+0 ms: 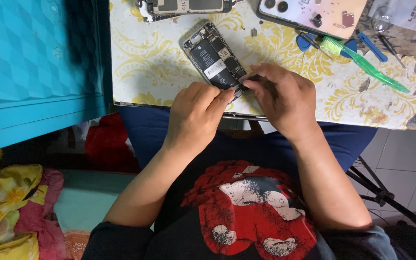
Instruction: A person is carefully disassembling a smartphone, using a small tool to pry and disconnect components from the motherboard.
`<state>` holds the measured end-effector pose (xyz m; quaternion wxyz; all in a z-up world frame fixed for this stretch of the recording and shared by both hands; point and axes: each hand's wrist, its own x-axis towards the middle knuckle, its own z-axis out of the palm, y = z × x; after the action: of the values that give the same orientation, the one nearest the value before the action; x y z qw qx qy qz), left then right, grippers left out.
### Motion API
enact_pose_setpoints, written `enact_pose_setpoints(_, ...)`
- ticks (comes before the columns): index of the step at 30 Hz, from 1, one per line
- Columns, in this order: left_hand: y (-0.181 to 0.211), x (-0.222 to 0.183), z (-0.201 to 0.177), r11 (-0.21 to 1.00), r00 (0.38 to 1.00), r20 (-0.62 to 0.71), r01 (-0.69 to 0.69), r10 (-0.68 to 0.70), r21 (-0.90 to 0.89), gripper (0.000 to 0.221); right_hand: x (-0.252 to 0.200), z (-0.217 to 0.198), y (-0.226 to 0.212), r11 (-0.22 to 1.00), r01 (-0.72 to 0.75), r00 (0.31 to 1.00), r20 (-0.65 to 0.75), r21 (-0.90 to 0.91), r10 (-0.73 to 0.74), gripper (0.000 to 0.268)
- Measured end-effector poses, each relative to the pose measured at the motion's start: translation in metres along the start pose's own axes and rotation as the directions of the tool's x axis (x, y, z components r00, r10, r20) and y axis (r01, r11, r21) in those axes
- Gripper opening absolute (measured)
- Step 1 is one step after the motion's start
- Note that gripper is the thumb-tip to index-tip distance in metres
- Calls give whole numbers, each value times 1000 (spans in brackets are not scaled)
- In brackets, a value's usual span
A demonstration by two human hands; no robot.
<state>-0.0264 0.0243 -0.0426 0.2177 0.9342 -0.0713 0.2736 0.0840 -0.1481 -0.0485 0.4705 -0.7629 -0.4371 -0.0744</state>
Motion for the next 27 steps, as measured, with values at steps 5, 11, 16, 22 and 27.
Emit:
enact_pose_setpoints(5,0,1,0,1000,1000,-7,-2,2,-6,9,4,-2,-8,994,87,996,22,-61,-86,21)
enact_pose_setpoints(11,1,0,-6,1000,1000,29,-7,7,24,6,27,-31,-25,981,170,959,246,-89,-144,11)
enact_pose_setpoints(16,2,-2,-5,1000,998,66,5,-6,26,4,58,-50,-32,964,212,867,486,-163,-108,15)
enact_pose_setpoints(22,6,-5,-2,999,998,56,17,-20,52,5,72,-47,-19,843,452,746,641,-293,-177,27)
enact_pose_setpoints(27,8,-5,-1,996,995,79,51,-57,75,4,78,-43,-18,816,530,676,696,-230,-243,27)
